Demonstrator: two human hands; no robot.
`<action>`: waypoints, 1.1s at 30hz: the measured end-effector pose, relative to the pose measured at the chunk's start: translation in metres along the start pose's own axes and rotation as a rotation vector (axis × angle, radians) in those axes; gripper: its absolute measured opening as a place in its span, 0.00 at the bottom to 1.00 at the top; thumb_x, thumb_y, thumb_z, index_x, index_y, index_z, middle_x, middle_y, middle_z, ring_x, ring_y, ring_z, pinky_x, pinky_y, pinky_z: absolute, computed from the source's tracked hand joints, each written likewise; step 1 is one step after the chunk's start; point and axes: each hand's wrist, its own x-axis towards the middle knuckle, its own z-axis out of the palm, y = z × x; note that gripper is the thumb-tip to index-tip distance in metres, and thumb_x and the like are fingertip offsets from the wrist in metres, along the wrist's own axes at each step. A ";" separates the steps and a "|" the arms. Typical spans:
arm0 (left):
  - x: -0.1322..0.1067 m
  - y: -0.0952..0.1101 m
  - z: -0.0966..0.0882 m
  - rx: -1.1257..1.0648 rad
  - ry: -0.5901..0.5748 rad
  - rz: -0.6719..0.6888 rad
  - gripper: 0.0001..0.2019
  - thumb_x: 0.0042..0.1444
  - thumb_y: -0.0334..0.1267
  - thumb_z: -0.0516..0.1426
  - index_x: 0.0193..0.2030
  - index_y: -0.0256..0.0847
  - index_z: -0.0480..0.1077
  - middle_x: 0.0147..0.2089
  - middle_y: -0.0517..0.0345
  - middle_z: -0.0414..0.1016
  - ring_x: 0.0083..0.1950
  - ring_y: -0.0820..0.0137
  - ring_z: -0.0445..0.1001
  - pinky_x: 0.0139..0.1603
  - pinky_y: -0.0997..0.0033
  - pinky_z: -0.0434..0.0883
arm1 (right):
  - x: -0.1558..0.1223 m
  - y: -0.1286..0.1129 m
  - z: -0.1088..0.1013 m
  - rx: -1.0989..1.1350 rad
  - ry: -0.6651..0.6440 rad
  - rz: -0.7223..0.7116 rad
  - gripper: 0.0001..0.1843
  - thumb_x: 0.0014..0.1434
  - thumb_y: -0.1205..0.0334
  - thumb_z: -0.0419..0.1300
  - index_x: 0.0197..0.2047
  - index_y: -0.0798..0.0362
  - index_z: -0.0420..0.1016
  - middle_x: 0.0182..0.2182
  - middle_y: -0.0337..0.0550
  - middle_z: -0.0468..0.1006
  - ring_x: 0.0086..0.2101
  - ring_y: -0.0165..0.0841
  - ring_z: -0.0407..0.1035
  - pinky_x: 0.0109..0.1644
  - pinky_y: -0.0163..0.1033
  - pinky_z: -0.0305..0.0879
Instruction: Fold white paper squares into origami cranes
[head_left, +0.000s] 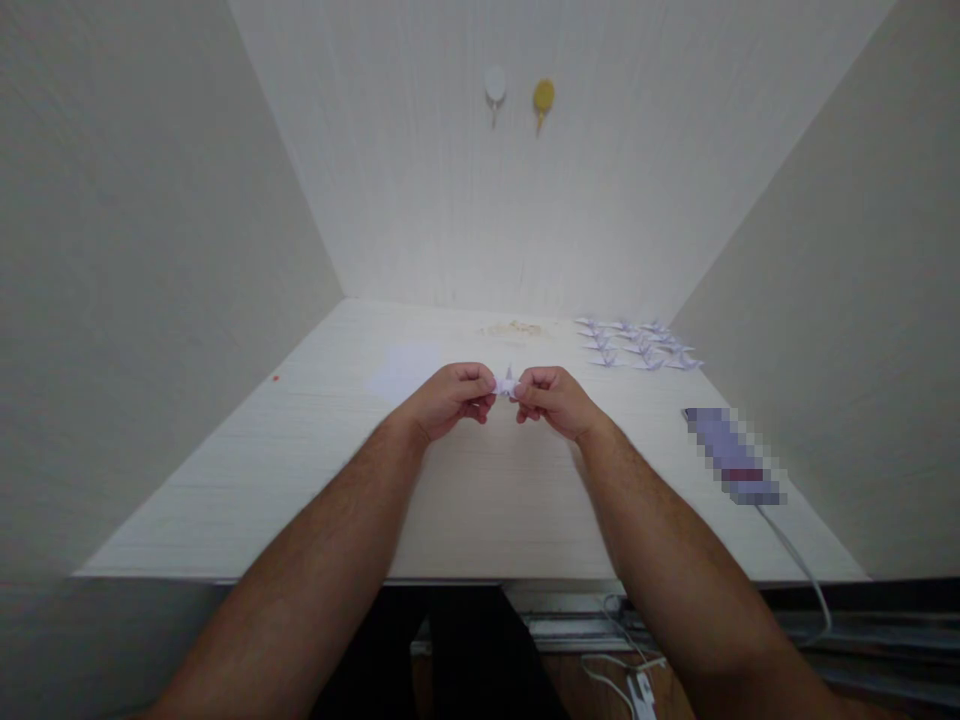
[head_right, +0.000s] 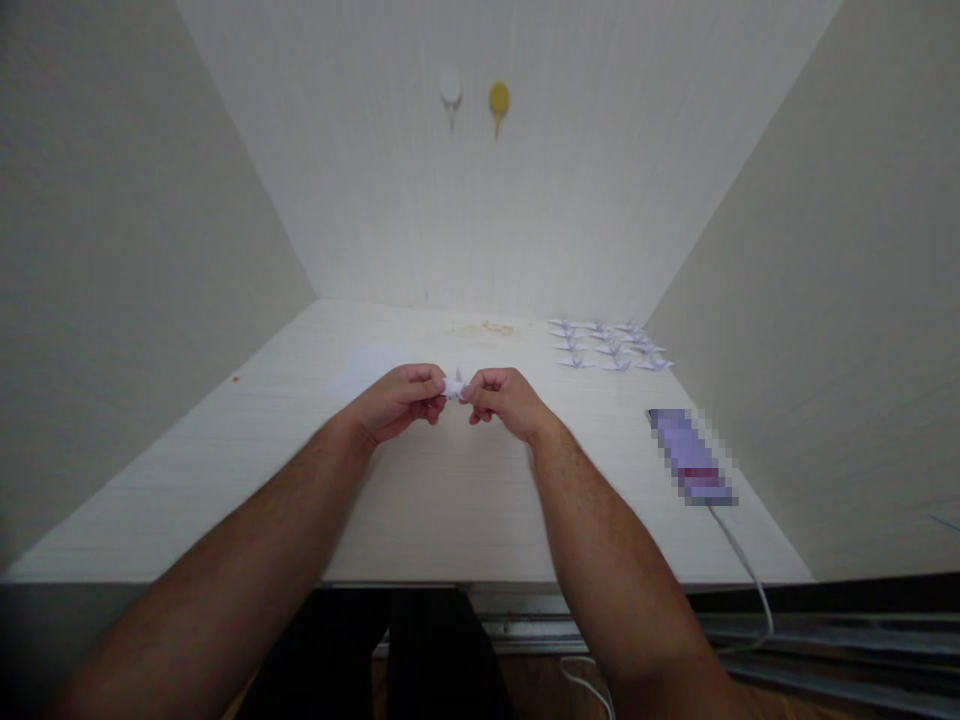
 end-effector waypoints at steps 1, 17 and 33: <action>0.000 0.000 -0.001 -0.003 -0.001 0.003 0.14 0.46 0.41 0.66 0.27 0.35 0.67 0.24 0.60 0.71 0.21 0.77 0.68 0.22 0.77 0.67 | 0.000 0.000 0.000 0.002 0.000 0.001 0.14 0.48 0.54 0.69 0.25 0.55 0.73 0.14 0.31 0.67 0.17 0.23 0.58 0.28 0.35 0.68; -0.001 0.000 0.001 -0.021 -0.072 -0.001 0.14 0.48 0.44 0.64 0.27 0.36 0.67 0.22 0.60 0.69 0.20 0.77 0.65 0.20 0.77 0.64 | 0.000 0.000 -0.002 -0.011 -0.023 -0.001 0.14 0.48 0.54 0.69 0.26 0.56 0.74 0.15 0.31 0.68 0.17 0.23 0.59 0.27 0.34 0.67; -0.005 -0.002 0.012 -0.259 -0.199 0.042 0.14 0.48 0.41 0.64 0.24 0.37 0.65 0.20 0.62 0.63 0.21 0.75 0.64 0.21 0.75 0.63 | -0.006 -0.006 0.012 0.255 -0.166 0.000 0.17 0.48 0.51 0.70 0.27 0.54 0.71 0.16 0.30 0.64 0.19 0.23 0.57 0.29 0.36 0.70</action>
